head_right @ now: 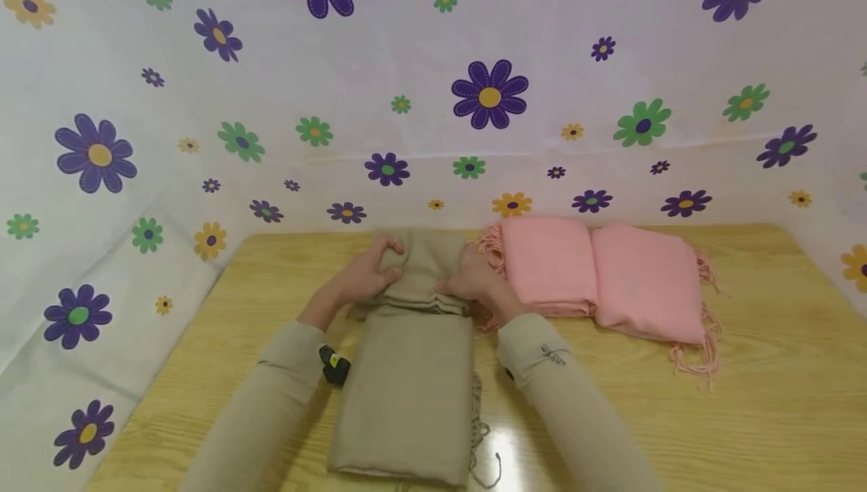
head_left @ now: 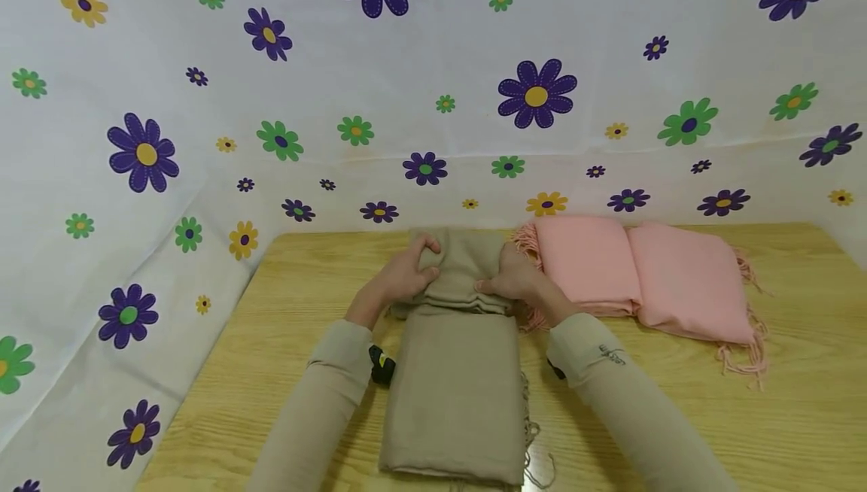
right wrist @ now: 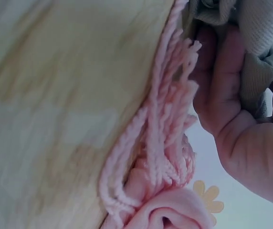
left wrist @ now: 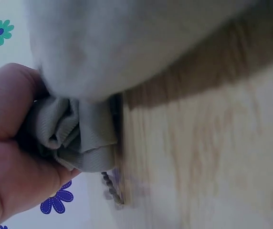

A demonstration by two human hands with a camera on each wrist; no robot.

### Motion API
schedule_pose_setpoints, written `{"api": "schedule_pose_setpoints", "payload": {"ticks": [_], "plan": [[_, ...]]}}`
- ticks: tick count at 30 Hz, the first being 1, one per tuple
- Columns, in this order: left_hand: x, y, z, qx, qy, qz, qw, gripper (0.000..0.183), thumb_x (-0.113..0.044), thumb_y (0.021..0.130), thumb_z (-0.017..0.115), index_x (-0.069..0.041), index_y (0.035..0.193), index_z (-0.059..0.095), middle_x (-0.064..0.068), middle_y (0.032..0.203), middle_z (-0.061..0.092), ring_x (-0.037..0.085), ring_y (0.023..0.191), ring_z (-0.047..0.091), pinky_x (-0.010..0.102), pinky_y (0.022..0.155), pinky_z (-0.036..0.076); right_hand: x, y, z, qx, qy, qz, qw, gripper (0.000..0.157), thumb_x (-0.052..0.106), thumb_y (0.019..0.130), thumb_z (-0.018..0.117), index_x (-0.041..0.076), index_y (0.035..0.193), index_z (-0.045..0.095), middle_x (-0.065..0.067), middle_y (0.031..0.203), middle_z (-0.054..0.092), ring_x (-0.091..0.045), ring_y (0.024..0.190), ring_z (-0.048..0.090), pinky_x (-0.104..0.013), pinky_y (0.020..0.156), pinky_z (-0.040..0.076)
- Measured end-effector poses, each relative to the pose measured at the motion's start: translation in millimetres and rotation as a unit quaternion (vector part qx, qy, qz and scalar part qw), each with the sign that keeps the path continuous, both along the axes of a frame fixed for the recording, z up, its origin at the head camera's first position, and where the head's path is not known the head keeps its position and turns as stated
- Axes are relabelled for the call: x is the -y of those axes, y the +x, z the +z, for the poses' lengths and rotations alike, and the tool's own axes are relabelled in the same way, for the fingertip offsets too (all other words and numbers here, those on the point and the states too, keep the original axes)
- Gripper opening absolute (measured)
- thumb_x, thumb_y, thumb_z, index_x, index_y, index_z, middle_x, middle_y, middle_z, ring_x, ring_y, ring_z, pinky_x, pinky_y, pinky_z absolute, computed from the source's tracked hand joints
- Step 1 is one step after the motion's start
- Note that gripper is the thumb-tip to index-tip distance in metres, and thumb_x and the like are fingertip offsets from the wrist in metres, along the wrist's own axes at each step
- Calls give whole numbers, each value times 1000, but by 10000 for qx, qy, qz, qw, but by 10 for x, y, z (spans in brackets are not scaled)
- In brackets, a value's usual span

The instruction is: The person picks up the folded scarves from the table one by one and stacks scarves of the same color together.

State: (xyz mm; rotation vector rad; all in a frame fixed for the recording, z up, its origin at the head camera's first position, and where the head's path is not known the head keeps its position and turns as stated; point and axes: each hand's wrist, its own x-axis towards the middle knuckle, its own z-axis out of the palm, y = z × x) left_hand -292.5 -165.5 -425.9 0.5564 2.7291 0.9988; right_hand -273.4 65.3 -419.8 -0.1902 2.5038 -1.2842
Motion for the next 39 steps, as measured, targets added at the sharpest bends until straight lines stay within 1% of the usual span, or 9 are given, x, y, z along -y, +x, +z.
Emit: {"api": "schedule_pose_setpoints", "payload": {"ticks": [2, 9, 15, 18, 22, 25, 28, 34, 39], "plan": [[5, 11, 11, -22, 53, 40, 10000, 30, -12, 99, 56, -15, 125, 42, 28, 119, 58, 34, 94, 53, 48, 92, 42, 7, 8, 7, -12, 23, 4, 10000, 85, 16, 91, 71, -13, 148, 15, -33, 144, 36, -42, 135, 37, -50, 112, 31], [43, 16, 60, -411, 448, 91, 9981, 32, -9, 97, 59, -13, 125, 45, 31, 130, 54, 39, 108, 52, 52, 103, 38, -13, 55, 67, -88, -505, -103, 9986, 81, 9, 91, 69, -9, 148, 14, -32, 146, 33, -42, 136, 35, -51, 113, 28], [74, 20, 138, -582, 682, 165, 9958, 33, -10, 95, 61, -15, 125, 46, 24, 133, 54, 39, 112, 53, 52, 106, 37, -46, 87, 150, -404, -586, -148, 9974, 85, 10, 90, 71, -9, 149, 11, -33, 144, 36, -41, 135, 37, -50, 112, 30], [89, 36, 211, -639, 771, 229, 9947, 32, -13, 96, 61, -17, 125, 47, 20, 134, 53, 39, 112, 52, 53, 105, 37, -55, 109, 204, -717, -630, -164, 9953, 81, 8, 88, 72, -12, 144, 16, -34, 137, 40, -40, 129, 41, -49, 111, 32], [103, 87, 327, -619, 934, 291, 9933, 30, -15, 98, 60, -20, 125, 46, 15, 139, 48, 37, 119, 48, 55, 107, 34, -69, 156, 295, -903, -525, -218, 9943, 72, 11, 89, 72, -12, 138, 26, -31, 127, 46, -39, 119, 48, -50, 105, 37], [116, 139, 394, -701, 1090, 298, 9911, 30, -16, 98, 60, -20, 124, 46, 12, 141, 46, 34, 125, 45, 55, 110, 31, -80, 205, 360, -934, -535, -271, 9938, 70, 14, 89, 72, -10, 137, 28, -29, 125, 48, -38, 117, 49, -50, 104, 38], [140, 217, 443, -769, 1293, 297, 9882, 30, -17, 98, 60, -21, 124, 46, 9, 141, 45, 33, 125, 45, 55, 109, 31, -91, 271, 403, -949, -638, -290, 9930, 70, 16, 89, 72, -8, 139, 28, -28, 127, 48, -37, 118, 50, -50, 104, 39], [186, 424, 517, -738, 1709, 181, 9824, 30, -16, 97, 62, -19, 123, 47, 7, 138, 45, 30, 124, 43, 52, 106, 31, -142, 458, 426, -911, -1298, -205, 9871, 69, 13, 87, 75, -7, 135, 29, -26, 129, 44, -35, 118, 48, -49, 104, 38], [204, 608, 600, -737, 1837, 85, 9802, 31, -15, 96, 64, -19, 122, 49, 7, 137, 46, 27, 125, 43, 50, 108, 29, -187, 617, 428, -910, -1830, 40, 9789, 71, 13, 87, 76, -3, 138, 28, -22, 132, 43, -33, 119, 48, -47, 103, 38]]}}
